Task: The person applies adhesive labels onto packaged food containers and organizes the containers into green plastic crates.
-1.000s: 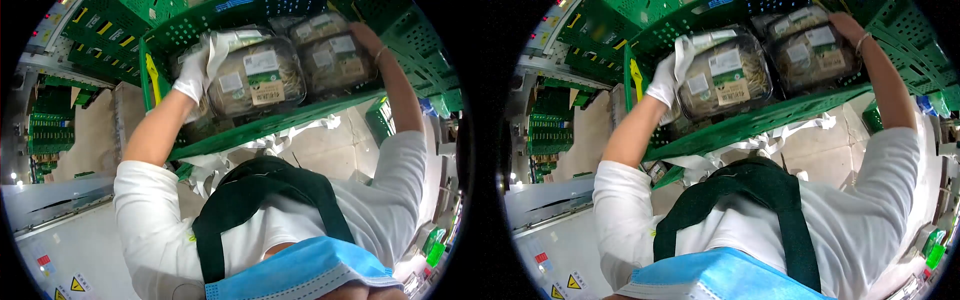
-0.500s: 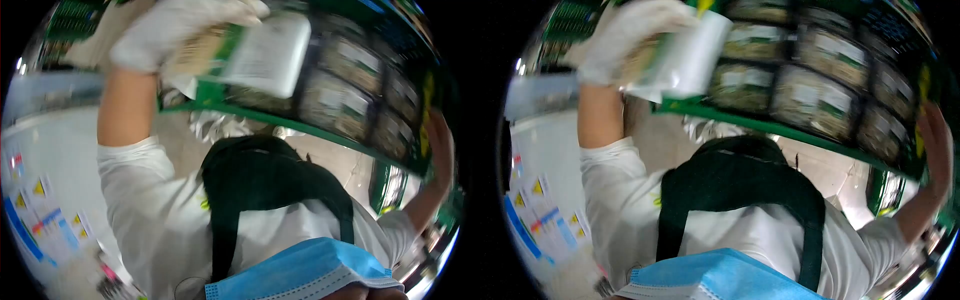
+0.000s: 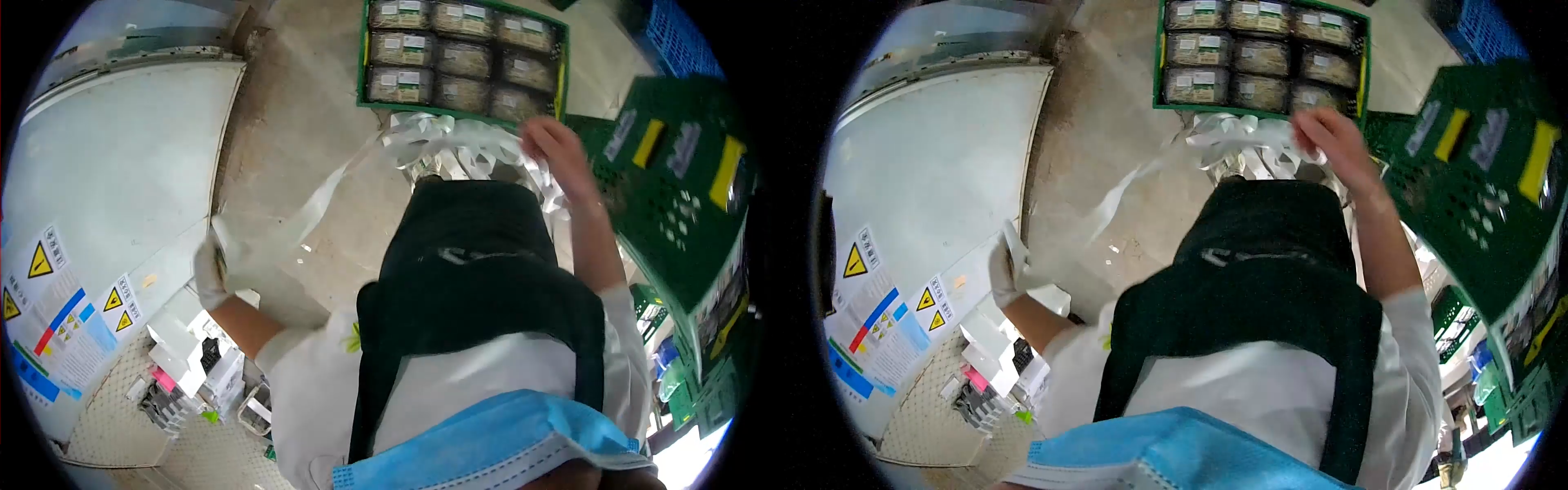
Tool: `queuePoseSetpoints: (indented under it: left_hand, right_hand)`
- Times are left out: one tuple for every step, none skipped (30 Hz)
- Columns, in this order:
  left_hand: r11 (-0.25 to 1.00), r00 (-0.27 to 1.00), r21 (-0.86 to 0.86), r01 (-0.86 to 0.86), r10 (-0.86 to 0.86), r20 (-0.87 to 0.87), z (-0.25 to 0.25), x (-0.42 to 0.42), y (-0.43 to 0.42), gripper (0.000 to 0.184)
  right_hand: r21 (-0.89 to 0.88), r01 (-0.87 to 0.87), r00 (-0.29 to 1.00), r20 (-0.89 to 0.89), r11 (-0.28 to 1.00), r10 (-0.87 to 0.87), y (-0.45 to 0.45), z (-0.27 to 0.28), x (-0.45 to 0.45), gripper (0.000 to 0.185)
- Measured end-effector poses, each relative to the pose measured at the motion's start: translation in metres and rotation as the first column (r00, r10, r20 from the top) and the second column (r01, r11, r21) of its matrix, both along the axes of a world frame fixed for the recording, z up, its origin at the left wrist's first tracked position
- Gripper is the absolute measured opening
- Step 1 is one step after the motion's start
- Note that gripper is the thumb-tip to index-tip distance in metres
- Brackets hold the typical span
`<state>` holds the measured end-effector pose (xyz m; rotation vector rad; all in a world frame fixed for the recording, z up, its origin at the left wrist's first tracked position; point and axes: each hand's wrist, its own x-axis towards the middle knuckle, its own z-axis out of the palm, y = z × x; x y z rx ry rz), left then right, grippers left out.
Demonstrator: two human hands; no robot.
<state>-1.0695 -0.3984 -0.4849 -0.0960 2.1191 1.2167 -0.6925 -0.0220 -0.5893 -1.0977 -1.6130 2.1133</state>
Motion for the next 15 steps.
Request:
queuePoseSetpoints:
  left_hand:
    - [0.996, 1.0, -0.086, -0.01, 0.009, -0.02, -0.026, -0.011, -0.026, 0.027]
    - [0.985, 0.999, -0.169, -0.022, 0.014, -0.044, -0.051, -0.02, -0.051, 0.027]
    - [0.966, 0.994, -0.234, -0.107, 0.106, -0.018, -0.067, -0.008, -0.06, 0.025]
    - [0.876, 0.984, -0.461, 0.14, -0.174, -0.033, -0.09, -0.007, -0.101, 0.027]
    - [0.91, 0.965, -0.343, -0.232, 0.26, 0.035, -0.098, 0.016, -0.085, 0.027]
    - [0.876, 0.903, -0.342, -0.34, 0.406, 0.139, -0.096, 0.039, -0.067, 0.026]
    - [0.846, 0.892, -0.381, -0.374, 0.44, 0.101, -0.111, 0.05, -0.083, 0.026]
    - [0.816, 0.882, -0.411, -0.406, 0.467, 0.057, -0.128, 0.062, -0.107, 0.027]
    - [0.775, 0.838, -0.411, -0.48, 0.544, 0.049, -0.143, 0.079, -0.14, 0.027]
    - [0.726, 0.788, -0.419, -0.545, 0.614, 0.039, -0.15, 0.087, -0.162, 0.028]
    - [0.701, 0.738, -0.421, -0.575, 0.667, 0.104, -0.154, 0.093, -0.158, 0.028]
    - [0.727, 0.754, -0.421, -0.543, 0.642, 0.136, -0.161, 0.099, -0.15, 0.025]
    - [0.805, 0.849, -0.425, -0.414, 0.51, 0.14, -0.17, 0.104, -0.14, 0.023]
    - [0.873, 0.938, -0.422, -0.246, 0.324, 0.125, -0.175, 0.107, -0.131, 0.022]
    - [0.915, 0.977, -0.382, -0.131, 0.185, 0.108, -0.184, 0.104, -0.119, 0.022]
  right_hand:
    - [-0.048, 0.092, 0.995, 0.047, 0.995, -0.09, 0.015, -0.076, -0.039, 0.025]
    - [0.012, 0.062, 0.956, 0.288, 0.998, -0.063, 0.031, -0.125, -0.074, 0.025]
    - [0.074, 0.061, 0.933, 0.349, 0.995, -0.083, 0.044, -0.21, -0.099, 0.029]
    - [0.188, -0.131, 0.823, 0.568, 0.973, 0.001, 0.057, -0.252, -0.128, 0.033]
    - [0.333, -0.287, 0.701, 0.712, 0.898, -0.04, 0.064, -0.283, -0.156, 0.038]
    - [0.275, -0.301, 0.702, 0.712, 0.913, 0.017, 0.072, -0.31, -0.183, 0.04]
    - [0.268, -0.245, 0.666, 0.745, 0.932, -0.04, 0.075, -0.342, -0.209, 0.042]
    - [0.27, -0.18, 0.63, 0.77, 0.946, -0.1, 0.076, -0.37, -0.231, 0.044]
    - [0.265, -0.181, 0.634, 0.767, 0.947, -0.094, 0.074, -0.381, -0.246, 0.044]
    - [0.267, -0.114, 0.652, 0.747, 0.957, -0.131, 0.067, -0.386, -0.254, 0.043]
    - [0.266, -0.043, 0.664, 0.728, 0.963, -0.172, 0.059, -0.39, -0.257, 0.042]
    - [0.261, -0.035, 0.655, 0.735, 0.965, -0.175, 0.053, -0.388, -0.26, 0.042]
    - [0.45, -0.106, 0.716, 0.653, 0.887, -0.246, 0.049, -0.384, -0.26, 0.038]
    - [0.628, -0.155, 0.771, 0.56, 0.763, -0.304, 0.047, -0.367, -0.258, 0.033]
    - [0.667, -0.175, 0.772, 0.549, 0.725, -0.319, 0.046, -0.34, -0.257, 0.031]
